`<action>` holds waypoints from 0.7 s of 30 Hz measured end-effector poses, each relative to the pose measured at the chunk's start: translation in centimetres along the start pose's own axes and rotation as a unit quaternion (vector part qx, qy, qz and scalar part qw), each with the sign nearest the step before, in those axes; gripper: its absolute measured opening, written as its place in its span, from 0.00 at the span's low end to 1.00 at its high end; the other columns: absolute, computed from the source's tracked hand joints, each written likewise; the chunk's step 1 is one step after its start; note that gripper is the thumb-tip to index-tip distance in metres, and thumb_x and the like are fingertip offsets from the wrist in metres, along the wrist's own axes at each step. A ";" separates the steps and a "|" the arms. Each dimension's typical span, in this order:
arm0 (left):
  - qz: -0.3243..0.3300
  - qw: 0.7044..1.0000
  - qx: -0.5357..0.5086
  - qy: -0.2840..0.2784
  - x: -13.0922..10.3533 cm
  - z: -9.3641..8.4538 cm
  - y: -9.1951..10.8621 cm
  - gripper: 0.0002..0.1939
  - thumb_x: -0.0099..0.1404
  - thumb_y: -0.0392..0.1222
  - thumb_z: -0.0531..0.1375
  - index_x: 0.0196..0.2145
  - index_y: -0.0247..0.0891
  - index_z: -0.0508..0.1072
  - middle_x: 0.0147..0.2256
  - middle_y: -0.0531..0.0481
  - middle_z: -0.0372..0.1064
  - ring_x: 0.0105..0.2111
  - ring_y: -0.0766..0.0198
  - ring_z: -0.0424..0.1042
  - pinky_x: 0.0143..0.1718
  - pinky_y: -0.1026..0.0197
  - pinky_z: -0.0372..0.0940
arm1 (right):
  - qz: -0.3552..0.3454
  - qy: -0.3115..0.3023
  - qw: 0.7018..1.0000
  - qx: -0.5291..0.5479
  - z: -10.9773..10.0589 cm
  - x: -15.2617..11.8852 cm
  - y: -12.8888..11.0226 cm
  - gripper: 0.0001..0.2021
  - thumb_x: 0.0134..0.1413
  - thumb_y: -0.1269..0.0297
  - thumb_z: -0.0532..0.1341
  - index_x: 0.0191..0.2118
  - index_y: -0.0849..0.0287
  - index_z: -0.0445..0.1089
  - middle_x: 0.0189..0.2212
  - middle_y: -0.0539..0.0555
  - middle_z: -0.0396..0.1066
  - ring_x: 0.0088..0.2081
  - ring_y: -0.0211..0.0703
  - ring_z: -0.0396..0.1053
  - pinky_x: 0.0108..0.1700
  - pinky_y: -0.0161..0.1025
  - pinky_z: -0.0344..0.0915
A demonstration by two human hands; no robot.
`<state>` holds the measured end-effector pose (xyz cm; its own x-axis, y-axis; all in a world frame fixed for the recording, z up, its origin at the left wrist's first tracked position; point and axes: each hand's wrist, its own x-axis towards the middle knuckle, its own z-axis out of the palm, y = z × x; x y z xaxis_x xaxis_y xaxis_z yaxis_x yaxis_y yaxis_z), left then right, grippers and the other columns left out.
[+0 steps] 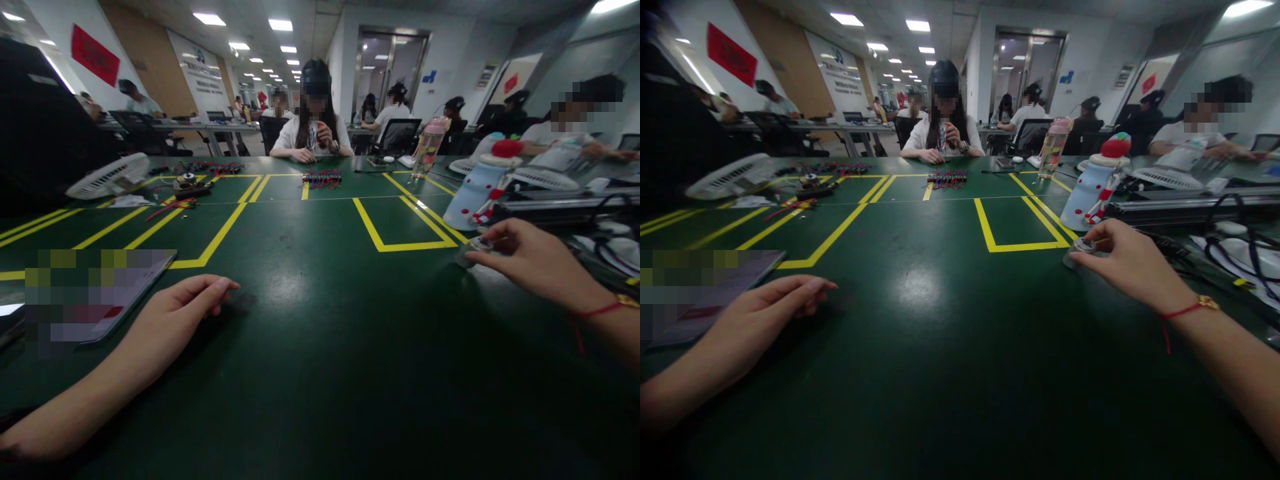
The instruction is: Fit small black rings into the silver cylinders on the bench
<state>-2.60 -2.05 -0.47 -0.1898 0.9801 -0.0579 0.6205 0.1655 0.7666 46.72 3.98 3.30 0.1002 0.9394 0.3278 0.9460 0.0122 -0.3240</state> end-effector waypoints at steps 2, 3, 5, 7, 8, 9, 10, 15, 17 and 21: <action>0.004 1.000 0.007 -0.003 0.2 0.1 -0.3 0.23 0.62 0.62 0.54 0.44 0.43 0.73 0.29 0.55 0.65 0.33 0.60 0.65 0.35 0.62 0.55 | -0.049 0.014 0.997 0.063 0.7 -1.4 -2.8 0.22 0.43 0.48 0.66 0.39 0.59 0.66 0.37 0.56 0.71 0.36 0.42 0.69 0.37 0.39 0.65; 0.007 1.000 0.007 -0.006 0.3 0.1 -0.3 0.23 0.63 0.62 0.54 0.44 0.43 0.73 0.29 0.56 0.64 0.33 0.60 0.65 0.35 0.61 0.55 | -0.077 0.003 0.990 0.115 1.1 -2.2 -4.4 0.22 0.43 0.49 0.66 0.40 0.58 0.65 0.37 0.56 0.71 0.36 0.41 0.69 0.37 0.39 0.66; 0.008 1.000 0.007 -0.008 0.4 0.2 -0.4 0.23 0.63 0.62 0.54 0.44 0.43 0.73 0.29 0.56 0.64 0.33 0.61 0.65 0.35 0.61 0.55 | -0.152 -0.042 0.966 0.205 1.9 -3.9 -7.7 0.20 0.46 0.52 0.65 0.42 0.57 0.64 0.38 0.55 0.70 0.37 0.41 0.70 0.39 0.38 0.67; 0.004 1.000 0.008 -0.007 0.3 0.1 -0.3 0.23 0.63 0.62 0.54 0.45 0.43 0.73 0.30 0.55 0.65 0.33 0.61 0.65 0.35 0.61 0.56 | -0.232 -0.098 0.938 0.238 2.8 -5.4 -10.8 0.16 0.49 0.57 0.64 0.43 0.57 0.64 0.39 0.54 0.70 0.39 0.39 0.69 0.41 0.38 0.67; 0.001 1.000 0.009 -0.007 0.3 0.1 -0.3 0.23 0.63 0.61 0.54 0.45 0.43 0.73 0.30 0.55 0.65 0.33 0.61 0.66 0.35 0.61 0.56 | -0.263 -0.122 0.925 0.244 3.2 -6.0 -12.0 0.15 0.50 0.59 0.63 0.43 0.57 0.65 0.40 0.53 0.70 0.39 0.38 0.69 0.42 0.37 0.67; 0.000 1.000 0.009 -0.008 0.2 0.1 -0.2 0.23 0.63 0.61 0.54 0.45 0.42 0.73 0.30 0.55 0.66 0.33 0.61 0.66 0.35 0.62 0.56 | -0.283 -0.143 0.916 0.248 3.5 -6.5 -13.1 0.14 0.51 0.61 0.63 0.43 0.57 0.65 0.40 0.52 0.70 0.39 0.37 0.69 0.42 0.36 0.66; 0.002 1.000 0.010 -0.009 0.0 0.0 0.0 0.23 0.63 0.61 0.54 0.45 0.42 0.73 0.30 0.55 0.66 0.33 0.61 0.66 0.34 0.62 0.56 | -0.293 -0.158 0.908 0.253 3.8 -6.8 -13.9 0.13 0.51 0.62 0.62 0.43 0.57 0.65 0.40 0.52 0.70 0.40 0.36 0.68 0.42 0.35 0.66; 0.015 0.999 0.041 -0.011 -0.6 0.0 1.6 0.22 0.64 0.59 0.53 0.44 0.41 0.73 0.27 0.56 0.65 0.29 0.62 0.66 0.29 0.64 0.56 | -0.280 -0.195 0.900 0.272 4.8 -7.2 -14.9 0.13 0.52 0.63 0.61 0.44 0.55 0.64 0.40 0.49 0.69 0.40 0.34 0.67 0.42 0.35 0.65; 0.026 0.998 0.054 -0.014 -0.9 0.5 2.6 0.20 0.64 0.57 0.55 0.42 0.40 0.74 0.28 0.55 0.67 0.28 0.62 0.66 0.28 0.63 0.57 | -0.273 -0.197 0.899 0.281 5.3 -7.3 -14.7 0.14 0.52 0.63 0.61 0.45 0.54 0.63 0.41 0.49 0.69 0.41 0.34 0.67 0.44 0.35 0.65; 0.171 0.983 0.049 -0.041 -1.5 2.9 5.6 0.15 0.65 0.53 0.56 0.40 0.42 0.76 0.37 0.51 0.72 0.36 0.60 0.69 0.36 0.61 0.62 | -0.239 -0.193 0.895 0.324 6.4 -7.8 -14.1 0.21 0.49 0.62 0.64 0.48 0.55 0.59 0.45 0.51 0.67 0.45 0.35 0.67 0.48 0.37 0.66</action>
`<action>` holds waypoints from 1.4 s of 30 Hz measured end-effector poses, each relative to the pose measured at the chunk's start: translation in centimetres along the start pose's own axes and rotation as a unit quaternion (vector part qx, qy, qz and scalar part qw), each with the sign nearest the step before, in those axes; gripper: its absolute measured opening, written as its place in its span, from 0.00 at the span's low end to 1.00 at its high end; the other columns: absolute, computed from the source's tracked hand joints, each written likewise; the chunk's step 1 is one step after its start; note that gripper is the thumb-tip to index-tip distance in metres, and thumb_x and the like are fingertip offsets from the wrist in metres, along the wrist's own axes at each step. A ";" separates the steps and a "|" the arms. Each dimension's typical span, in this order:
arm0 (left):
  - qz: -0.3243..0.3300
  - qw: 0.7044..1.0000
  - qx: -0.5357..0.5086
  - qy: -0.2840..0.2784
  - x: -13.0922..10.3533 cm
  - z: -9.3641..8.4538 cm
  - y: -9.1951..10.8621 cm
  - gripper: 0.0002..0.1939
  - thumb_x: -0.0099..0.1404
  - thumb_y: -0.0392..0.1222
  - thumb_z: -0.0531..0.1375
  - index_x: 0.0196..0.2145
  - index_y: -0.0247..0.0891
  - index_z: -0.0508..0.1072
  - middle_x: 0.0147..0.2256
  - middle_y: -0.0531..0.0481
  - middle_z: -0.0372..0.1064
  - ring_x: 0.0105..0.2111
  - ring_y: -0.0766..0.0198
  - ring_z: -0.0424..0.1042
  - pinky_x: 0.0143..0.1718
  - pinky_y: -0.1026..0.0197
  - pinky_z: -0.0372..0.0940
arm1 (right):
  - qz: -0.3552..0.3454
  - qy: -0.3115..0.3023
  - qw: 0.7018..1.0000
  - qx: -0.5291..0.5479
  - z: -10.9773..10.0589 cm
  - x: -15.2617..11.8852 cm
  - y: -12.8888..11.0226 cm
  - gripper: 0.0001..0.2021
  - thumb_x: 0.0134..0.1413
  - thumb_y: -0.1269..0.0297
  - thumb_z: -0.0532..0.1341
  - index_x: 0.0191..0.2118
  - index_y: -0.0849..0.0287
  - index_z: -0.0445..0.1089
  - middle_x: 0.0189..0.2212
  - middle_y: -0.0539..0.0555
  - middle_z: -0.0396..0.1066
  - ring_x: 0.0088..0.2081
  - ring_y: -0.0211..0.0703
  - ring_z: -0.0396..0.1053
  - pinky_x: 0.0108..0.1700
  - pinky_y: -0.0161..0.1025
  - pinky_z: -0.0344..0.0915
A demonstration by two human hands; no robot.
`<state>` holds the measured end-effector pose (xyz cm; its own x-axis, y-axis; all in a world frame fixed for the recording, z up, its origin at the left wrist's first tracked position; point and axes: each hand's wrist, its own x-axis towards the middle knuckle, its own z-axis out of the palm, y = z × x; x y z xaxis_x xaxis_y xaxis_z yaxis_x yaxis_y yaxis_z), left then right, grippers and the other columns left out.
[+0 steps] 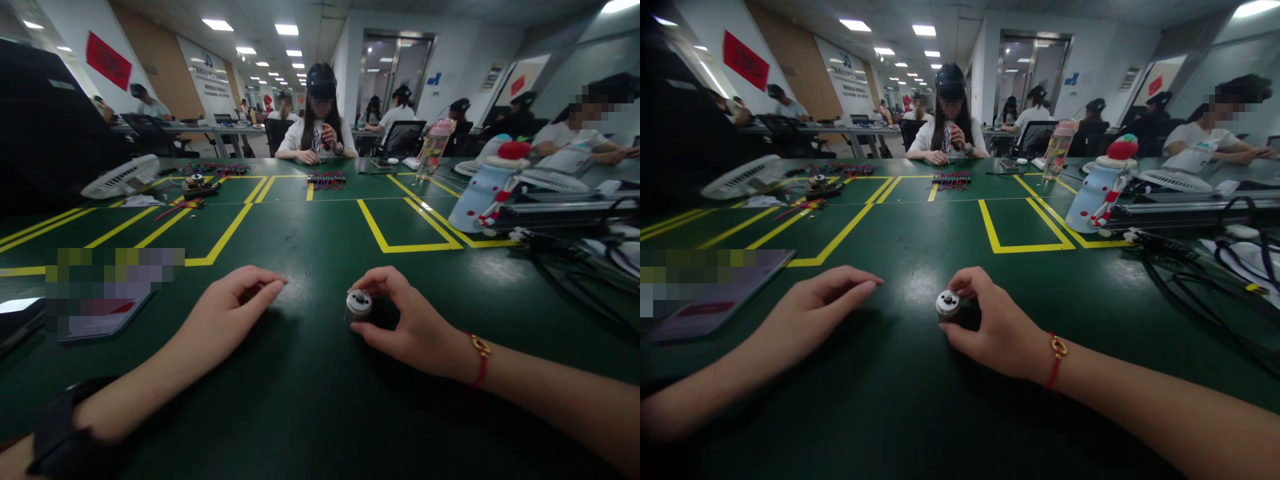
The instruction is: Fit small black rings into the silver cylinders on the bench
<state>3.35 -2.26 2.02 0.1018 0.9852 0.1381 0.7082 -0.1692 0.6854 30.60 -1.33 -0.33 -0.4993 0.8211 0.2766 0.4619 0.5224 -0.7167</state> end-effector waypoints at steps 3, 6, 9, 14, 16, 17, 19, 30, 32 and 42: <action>0.098 0.994 -0.013 -0.044 0.6 2.0 3.0 0.12 0.66 0.48 0.56 0.44 0.46 0.76 0.40 0.52 0.70 0.35 0.63 0.69 0.33 0.62 0.62 | 0.009 0.001 0.999 0.040 0.5 -0.2 0.5 0.23 0.49 0.64 0.65 0.49 0.55 0.56 0.45 0.52 0.67 0.45 0.36 0.68 0.49 0.37 0.66; 0.140 0.988 -0.017 -0.059 1.2 3.4 5.3 0.09 0.65 0.45 0.59 0.41 0.46 0.78 0.38 0.52 0.69 0.35 0.64 0.69 0.35 0.62 0.62 | 0.000 0.000 0.998 0.057 0.7 -0.2 0.7 0.23 0.50 0.65 0.64 0.50 0.55 0.55 0.44 0.52 0.67 0.45 0.35 0.68 0.48 0.37 0.67; 0.152 0.986 -0.023 -0.061 1.6 4.0 6.2 0.06 0.64 0.42 0.60 0.34 0.44 0.79 0.37 0.52 0.67 0.38 0.64 0.68 0.37 0.61 0.62 | -0.003 0.002 0.999 0.053 0.7 -0.1 0.8 0.22 0.50 0.64 0.64 0.49 0.55 0.56 0.43 0.52 0.67 0.43 0.35 0.68 0.46 0.36 0.67; 0.151 0.985 -0.031 -0.075 1.7 4.1 6.0 0.05 0.63 0.43 0.61 0.35 0.44 0.78 0.39 0.53 0.66 0.39 0.64 0.68 0.38 0.61 0.62 | 0.001 -0.002 0.999 0.041 0.7 0.0 0.8 0.22 0.50 0.62 0.64 0.48 0.55 0.57 0.43 0.51 0.67 0.43 0.35 0.68 0.45 0.37 0.67; 0.150 0.986 -0.034 -0.069 1.7 4.0 6.0 0.05 0.63 0.42 0.61 0.34 0.44 0.78 0.39 0.53 0.66 0.39 0.65 0.68 0.38 0.61 0.62 | 0.001 -0.003 0.999 0.037 0.7 0.0 0.8 0.22 0.50 0.62 0.64 0.49 0.55 0.57 0.43 0.51 0.67 0.43 0.35 0.68 0.45 0.37 0.66; 0.148 0.986 -0.037 -0.060 1.7 3.9 6.0 0.05 0.64 0.42 0.61 0.34 0.44 0.78 0.38 0.53 0.66 0.38 0.65 0.67 0.38 0.62 0.62 | 0.000 -0.004 0.999 0.034 0.6 0.0 0.8 0.22 0.50 0.62 0.64 0.49 0.55 0.57 0.43 0.51 0.67 0.43 0.35 0.68 0.45 0.37 0.66; 0.144 0.988 -0.039 -0.042 1.8 3.6 6.1 0.06 0.64 0.42 0.60 0.34 0.45 0.78 0.37 0.54 0.66 0.36 0.66 0.67 0.37 0.62 0.61 | -0.004 -0.007 1.000 0.027 0.5 -0.1 0.7 0.21 0.50 0.62 0.64 0.49 0.54 0.58 0.44 0.51 0.68 0.43 0.35 0.68 0.45 0.36 0.66; 0.135 0.984 -0.004 -0.117 0.7 4.9 2.5 0.07 0.64 0.43 0.59 0.34 0.44 0.78 0.37 0.51 0.67 0.39 0.60 0.69 0.41 0.58 0.63 | -0.004 -0.005 1.000 0.000 -0.1 0.0 0.3 0.19 0.50 0.64 0.63 0.49 0.55 0.61 0.43 0.51 0.69 0.42 0.35 0.68 0.45 0.36 0.65; 0.145 0.982 0.014 -0.118 0.7 5.4 2.1 0.07 0.64 0.43 0.59 0.34 0.44 0.78 0.37 0.51 0.68 0.39 0.60 0.69 0.40 0.58 0.64 | -0.003 -0.001 1.000 -0.004 -0.1 -0.1 0.4 0.19 0.50 0.65 0.63 0.49 0.55 0.61 0.43 0.51 0.69 0.42 0.35 0.68 0.45 0.36 0.65; 0.117 0.989 -0.008 -0.095 0.7 4.4 2.3 0.10 0.65 0.46 0.58 0.41 0.46 0.77 0.39 0.50 0.70 0.40 0.60 0.69 0.43 0.58 0.63 | -0.006 0.007 1.000 -0.006 -0.5 -0.2 0.5 0.18 0.50 0.63 0.63 0.48 0.56 0.62 0.42 0.51 0.70 0.41 0.36 0.69 0.44 0.36 0.67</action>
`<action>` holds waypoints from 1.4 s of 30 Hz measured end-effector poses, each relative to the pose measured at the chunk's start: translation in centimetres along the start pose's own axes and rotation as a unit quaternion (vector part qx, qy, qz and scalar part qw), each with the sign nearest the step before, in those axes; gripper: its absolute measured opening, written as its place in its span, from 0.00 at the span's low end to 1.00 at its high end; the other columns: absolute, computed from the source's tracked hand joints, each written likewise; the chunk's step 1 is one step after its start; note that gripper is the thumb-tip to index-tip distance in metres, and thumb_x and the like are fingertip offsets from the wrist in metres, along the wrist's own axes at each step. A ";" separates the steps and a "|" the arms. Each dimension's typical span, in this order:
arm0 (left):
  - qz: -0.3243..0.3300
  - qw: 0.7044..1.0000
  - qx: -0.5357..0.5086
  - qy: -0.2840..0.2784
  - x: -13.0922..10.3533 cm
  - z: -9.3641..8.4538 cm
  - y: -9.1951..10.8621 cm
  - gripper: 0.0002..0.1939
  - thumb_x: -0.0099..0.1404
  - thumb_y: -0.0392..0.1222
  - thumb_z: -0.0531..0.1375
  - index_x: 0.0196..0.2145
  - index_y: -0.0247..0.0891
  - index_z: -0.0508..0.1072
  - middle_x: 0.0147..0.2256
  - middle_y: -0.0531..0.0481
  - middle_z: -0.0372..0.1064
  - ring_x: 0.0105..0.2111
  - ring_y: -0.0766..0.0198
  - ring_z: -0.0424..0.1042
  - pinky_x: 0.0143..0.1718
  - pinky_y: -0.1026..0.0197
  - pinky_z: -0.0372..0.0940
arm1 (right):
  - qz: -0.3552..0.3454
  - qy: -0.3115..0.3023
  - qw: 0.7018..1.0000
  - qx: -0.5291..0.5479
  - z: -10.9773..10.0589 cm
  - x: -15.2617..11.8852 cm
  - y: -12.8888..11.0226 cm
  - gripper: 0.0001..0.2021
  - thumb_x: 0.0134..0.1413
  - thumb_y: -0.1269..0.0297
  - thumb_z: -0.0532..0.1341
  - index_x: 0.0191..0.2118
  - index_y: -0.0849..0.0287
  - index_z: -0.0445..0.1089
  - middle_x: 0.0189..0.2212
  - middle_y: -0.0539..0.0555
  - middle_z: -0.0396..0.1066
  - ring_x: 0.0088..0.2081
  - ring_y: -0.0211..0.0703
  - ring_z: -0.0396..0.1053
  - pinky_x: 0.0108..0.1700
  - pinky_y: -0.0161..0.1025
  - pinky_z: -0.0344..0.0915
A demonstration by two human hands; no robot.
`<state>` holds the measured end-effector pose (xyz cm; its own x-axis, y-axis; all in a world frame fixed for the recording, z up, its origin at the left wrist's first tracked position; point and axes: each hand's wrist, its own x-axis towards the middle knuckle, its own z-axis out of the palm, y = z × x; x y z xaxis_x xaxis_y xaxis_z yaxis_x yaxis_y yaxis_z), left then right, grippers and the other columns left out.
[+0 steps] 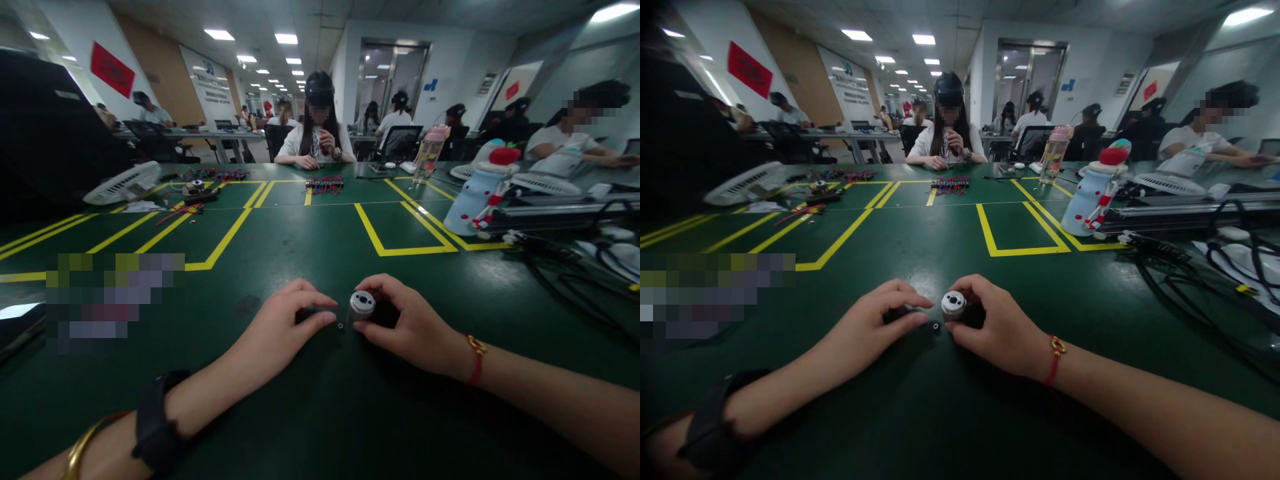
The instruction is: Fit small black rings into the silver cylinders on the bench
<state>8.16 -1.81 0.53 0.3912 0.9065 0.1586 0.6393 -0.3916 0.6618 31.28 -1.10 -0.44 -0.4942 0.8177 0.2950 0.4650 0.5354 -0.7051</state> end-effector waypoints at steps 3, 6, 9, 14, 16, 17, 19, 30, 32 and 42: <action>-0.058 0.997 -0.002 0.044 -0.9 -2.6 -0.8 0.14 0.66 0.51 0.55 0.41 0.44 0.76 0.41 0.50 0.71 0.41 0.59 0.70 0.42 0.58 0.62 | 0.032 0.040 0.998 -0.030 -2.2 -0.5 1.2 0.20 0.50 0.60 0.63 0.48 0.57 0.63 0.44 0.54 0.70 0.42 0.39 0.70 0.46 0.39 0.68; -0.162 0.984 0.003 0.075 -2.5 -5.8 -2.3 0.18 0.66 0.55 0.53 0.40 0.42 0.76 0.40 0.51 0.73 0.41 0.56 0.70 0.43 0.57 0.61 | 0.099 0.111 0.985 -0.091 -6.2 -1.8 3.8 0.24 0.48 0.55 0.65 0.50 0.59 0.63 0.44 0.58 0.70 0.42 0.44 0.71 0.44 0.42 0.69; -0.266 0.956 -0.005 0.127 -4.0 -7.9 -4.2 0.20 0.64 0.58 0.55 0.42 0.42 0.76 0.36 0.53 0.73 0.39 0.56 0.69 0.42 0.58 0.60 | 0.177 0.191 0.948 -0.181 -10.5 -3.5 7.1 0.26 0.45 0.51 0.65 0.49 0.57 0.64 0.41 0.59 0.71 0.38 0.45 0.72 0.40 0.41 0.69; -0.290 0.941 -0.065 0.163 -5.3 -8.0 -6.0 0.21 0.64 0.59 0.55 0.42 0.40 0.74 0.32 0.53 0.68 0.35 0.60 0.67 0.37 0.62 0.61 | 0.242 0.258 0.908 -0.225 -14.8 -5.8 11.6 0.24 0.45 0.48 0.64 0.46 0.56 0.65 0.36 0.61 0.72 0.32 0.44 0.71 0.33 0.39 0.65; -0.285 0.942 -0.067 0.162 -5.5 -7.6 -6.2 0.20 0.63 0.58 0.55 0.41 0.41 0.74 0.31 0.54 0.67 0.35 0.60 0.66 0.37 0.62 0.60 | 0.240 0.251 0.910 -0.225 -15.2 -6.0 12.2 0.25 0.45 0.48 0.64 0.47 0.57 0.65 0.36 0.62 0.72 0.32 0.45 0.70 0.33 0.40 0.65; -0.284 0.943 -0.067 0.161 -5.5 -7.5 -6.2 0.20 0.63 0.58 0.55 0.41 0.41 0.74 0.30 0.54 0.67 0.35 0.60 0.66 0.37 0.62 0.60 | 0.228 0.255 0.906 -0.249 -15.1 -6.0 12.1 0.27 0.44 0.47 0.64 0.47 0.59 0.65 0.38 0.63 0.71 0.35 0.47 0.71 0.35 0.42 0.65; -0.289 0.941 -0.069 0.165 -5.5 -7.4 -6.4 0.20 0.63 0.58 0.55 0.40 0.41 0.75 0.29 0.55 0.67 0.35 0.60 0.67 0.37 0.62 0.59 | 0.166 0.273 0.882 -0.346 -14.1 -5.5 10.8 0.30 0.43 0.48 0.65 0.50 0.61 0.64 0.46 0.67 0.68 0.46 0.54 0.68 0.46 0.48 0.63; -0.303 0.940 -0.005 0.159 -4.9 -7.1 -5.2 0.19 0.63 0.58 0.54 0.36 0.42 0.76 0.27 0.55 0.67 0.36 0.56 0.68 0.33 0.62 0.56 | -0.038 -0.047 0.978 -0.199 0.5 0.4 -0.5 0.16 0.50 0.49 0.62 0.43 0.47 0.74 0.61 0.52 0.57 0.63 0.56 0.48 0.58 0.62 0.49; -0.306 0.936 0.003 0.176 -4.9 -6.9 -5.6 0.19 0.62 0.58 0.54 0.35 0.43 0.76 0.25 0.55 0.66 0.34 0.56 0.68 0.33 0.62 0.56 | -0.036 -0.056 0.982 -0.178 1.2 0.9 -0.7 0.12 0.51 0.51 0.62 0.39 0.47 0.76 0.60 0.51 0.58 0.62 0.56 0.48 0.58 0.63 0.48; -0.305 0.938 -0.003 0.167 -5.0 -6.7 -5.9 0.21 0.61 0.60 0.54 0.36 0.43 0.76 0.27 0.54 0.68 0.38 0.54 0.68 0.34 0.62 0.55 | 0.051 0.213 0.903 -0.370 -11.6 -1.1 3.5 0.12 0.56 0.58 0.58 0.39 0.59 0.73 0.45 0.57 0.71 0.47 0.42 0.67 0.52 0.40 0.60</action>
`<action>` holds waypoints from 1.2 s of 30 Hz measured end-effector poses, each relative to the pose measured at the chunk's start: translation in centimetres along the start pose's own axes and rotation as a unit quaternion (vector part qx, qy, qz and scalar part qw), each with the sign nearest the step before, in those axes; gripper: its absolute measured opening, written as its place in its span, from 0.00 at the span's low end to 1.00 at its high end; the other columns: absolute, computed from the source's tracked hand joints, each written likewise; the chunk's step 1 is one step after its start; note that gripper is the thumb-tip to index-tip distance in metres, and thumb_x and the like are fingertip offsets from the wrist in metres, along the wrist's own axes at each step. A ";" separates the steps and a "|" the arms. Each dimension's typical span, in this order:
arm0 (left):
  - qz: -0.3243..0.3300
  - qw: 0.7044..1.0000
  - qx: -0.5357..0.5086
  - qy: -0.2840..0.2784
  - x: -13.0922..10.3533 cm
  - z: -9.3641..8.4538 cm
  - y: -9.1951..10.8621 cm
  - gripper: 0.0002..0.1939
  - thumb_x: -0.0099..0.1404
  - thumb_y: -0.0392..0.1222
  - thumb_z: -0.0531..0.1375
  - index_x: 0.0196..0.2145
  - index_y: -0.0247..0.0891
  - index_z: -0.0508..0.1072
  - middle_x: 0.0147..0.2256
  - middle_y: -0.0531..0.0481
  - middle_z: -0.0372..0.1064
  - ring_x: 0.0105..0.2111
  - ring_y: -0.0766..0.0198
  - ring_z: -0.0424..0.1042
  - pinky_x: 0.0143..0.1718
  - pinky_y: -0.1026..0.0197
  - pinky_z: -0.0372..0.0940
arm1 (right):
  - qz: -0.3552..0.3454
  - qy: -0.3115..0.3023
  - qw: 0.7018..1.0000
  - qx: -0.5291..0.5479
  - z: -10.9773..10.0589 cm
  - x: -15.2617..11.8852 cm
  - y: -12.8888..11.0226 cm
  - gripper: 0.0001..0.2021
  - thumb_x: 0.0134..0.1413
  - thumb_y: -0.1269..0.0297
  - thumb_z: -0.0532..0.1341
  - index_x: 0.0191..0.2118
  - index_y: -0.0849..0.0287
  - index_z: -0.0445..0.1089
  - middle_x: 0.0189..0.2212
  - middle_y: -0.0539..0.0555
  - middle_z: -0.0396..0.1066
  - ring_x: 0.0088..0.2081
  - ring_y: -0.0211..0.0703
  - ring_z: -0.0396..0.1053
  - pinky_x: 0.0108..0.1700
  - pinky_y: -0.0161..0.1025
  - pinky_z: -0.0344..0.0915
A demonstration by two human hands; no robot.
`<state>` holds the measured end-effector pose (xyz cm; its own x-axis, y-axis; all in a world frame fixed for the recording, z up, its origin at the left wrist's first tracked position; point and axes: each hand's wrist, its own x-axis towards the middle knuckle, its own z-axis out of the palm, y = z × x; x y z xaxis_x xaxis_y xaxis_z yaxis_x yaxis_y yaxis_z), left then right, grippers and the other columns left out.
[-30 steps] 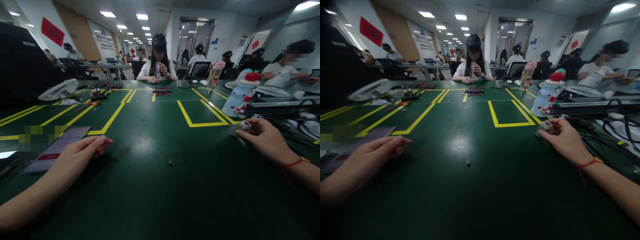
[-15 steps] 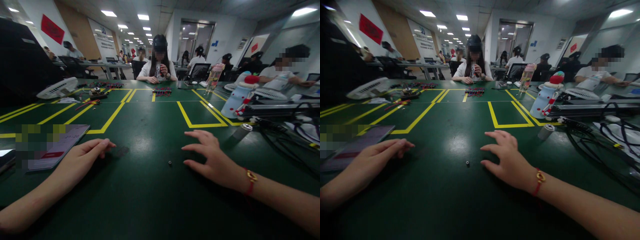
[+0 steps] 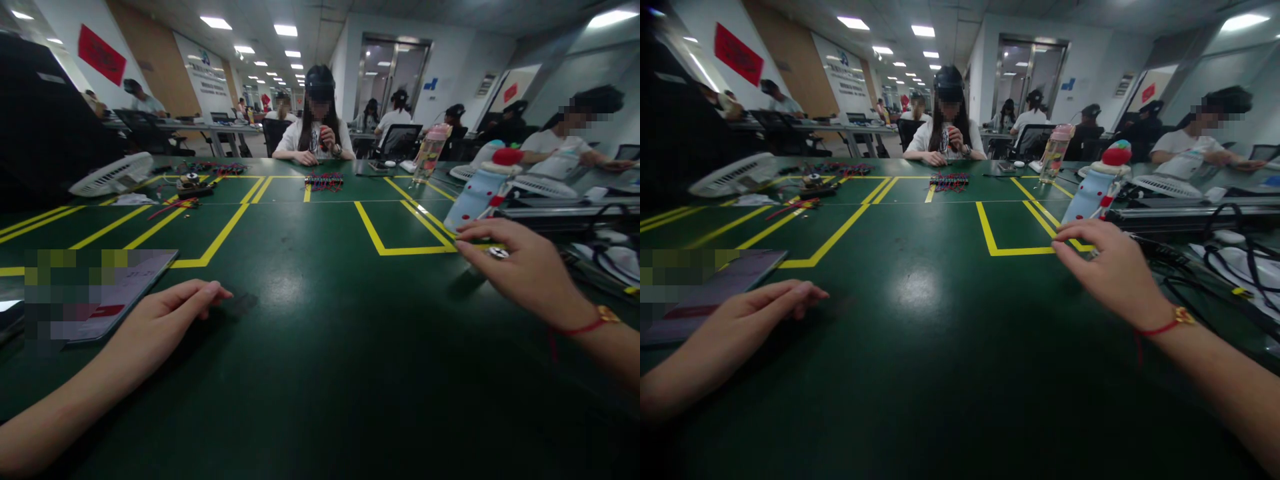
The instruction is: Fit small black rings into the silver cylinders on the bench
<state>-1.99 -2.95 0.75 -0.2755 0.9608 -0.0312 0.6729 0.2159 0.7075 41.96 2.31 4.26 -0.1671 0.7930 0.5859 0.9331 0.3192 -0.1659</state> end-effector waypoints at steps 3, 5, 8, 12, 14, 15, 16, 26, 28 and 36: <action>0.005 1.000 0.011 -0.012 0.0 -0.2 0.3 0.21 0.61 0.61 0.54 0.37 0.43 0.77 0.27 0.54 0.68 0.37 0.54 0.68 0.34 0.61 0.56 | 0.138 -0.036 0.984 -0.105 -1.6 -0.3 4.4 0.17 0.56 0.53 0.56 0.42 0.60 0.73 0.42 0.59 0.73 0.39 0.42 0.68 0.42 0.39 0.61; 0.004 1.000 0.019 -0.022 0.0 -0.3 0.4 0.21 0.62 0.60 0.54 0.38 0.43 0.76 0.28 0.53 0.70 0.37 0.54 0.68 0.35 0.60 0.57 | 0.220 -0.090 0.964 -0.119 -2.3 -0.5 5.9 0.21 0.55 0.48 0.55 0.43 0.60 0.74 0.38 0.59 0.73 0.34 0.40 0.67 0.38 0.40 0.60; -0.001 0.999 0.031 -0.033 0.1 -0.6 0.2 0.21 0.62 0.60 0.54 0.38 0.42 0.76 0.30 0.53 0.71 0.37 0.54 0.69 0.38 0.59 0.58 | 0.264 -0.113 0.953 -0.098 -2.6 -0.6 6.2 0.24 0.55 0.46 0.53 0.43 0.60 0.74 0.36 0.57 0.73 0.33 0.38 0.67 0.38 0.40 0.59; 0.002 0.999 0.033 -0.043 0.4 -0.8 -0.6 0.22 0.63 0.60 0.52 0.40 0.43 0.75 0.33 0.53 0.71 0.39 0.54 0.69 0.41 0.59 0.59 | 0.265 -0.105 0.955 -0.087 -2.3 -0.5 6.6 0.21 0.53 0.48 0.56 0.42 0.58 0.74 0.34 0.54 0.74 0.33 0.38 0.68 0.38 0.39 0.60; 0.008 0.998 0.033 -0.048 0.6 -0.8 -1.2 0.24 0.63 0.62 0.51 0.40 0.42 0.75 0.33 0.52 0.71 0.39 0.54 0.69 0.42 0.57 0.58 | 0.269 -0.091 0.955 -0.089 -1.8 -0.6 7.2 0.17 0.50 0.51 0.60 0.41 0.55 0.75 0.34 0.52 0.74 0.33 0.39 0.68 0.37 0.38 0.60; 0.009 0.998 0.035 -0.051 0.8 -0.8 -1.5 0.25 0.62 0.64 0.50 0.41 0.42 0.75 0.33 0.51 0.71 0.39 0.53 0.69 0.42 0.57 0.58 | 0.269 -0.086 0.955 -0.088 -1.6 -0.6 7.6 0.16 0.49 0.51 0.61 0.40 0.54 0.75 0.34 0.51 0.74 0.33 0.39 0.69 0.37 0.37 0.60; 0.010 0.998 0.037 -0.054 0.9 -0.8 -1.7 0.26 0.62 0.64 0.50 0.41 0.42 0.75 0.33 0.51 0.71 0.39 0.53 0.69 0.43 0.57 0.58 | 0.267 -0.082 0.956 -0.087 -1.4 -0.7 8.0 0.15 0.48 0.52 0.62 0.40 0.53 0.75 0.33 0.50 0.74 0.33 0.39 0.69 0.36 0.37 0.61; 0.008 0.998 0.039 -0.057 0.6 -0.8 -1.2 0.24 0.64 0.62 0.51 0.42 0.43 0.74 0.33 0.53 0.70 0.40 0.56 0.69 0.41 0.60 0.57 | 0.291 -0.057 0.954 -0.046 -0.7 -1.0 8.4 0.18 0.47 0.50 0.63 0.41 0.56 0.74 0.35 0.54 0.75 0.34 0.41 0.70 0.37 0.38 0.61; -0.004 0.998 0.033 -0.056 0.6 -0.7 -1.0 0.24 0.64 0.62 0.51 0.42 0.42 0.74 0.33 0.53 0.70 0.41 0.55 0.68 0.40 0.61 0.57 | 0.301 -0.060 0.951 -0.036 -0.6 -0.9 8.3 0.18 0.49 0.51 0.62 0.41 0.58 0.74 0.36 0.56 0.75 0.35 0.41 0.70 0.38 0.39 0.61; 0.001 0.998 0.025 -0.060 0.1 -0.9 -0.8 0.21 0.66 0.58 0.51 0.43 0.42 0.74 0.33 0.54 0.69 0.40 0.57 0.67 0.39 0.63 0.56 | 0.364 -0.065 0.928 0.055 -1.5 -0.6 5.3 0.15 0.50 0.58 0.63 0.43 0.57 0.76 0.45 0.56 0.73 0.41 0.39 0.69 0.45 0.41 0.60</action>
<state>-3.17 -3.14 0.80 -0.1907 0.9747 -0.1164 0.7082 0.2187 0.6713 47.46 2.76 4.20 0.4506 0.8727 0.1881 0.7769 -0.2796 -0.5642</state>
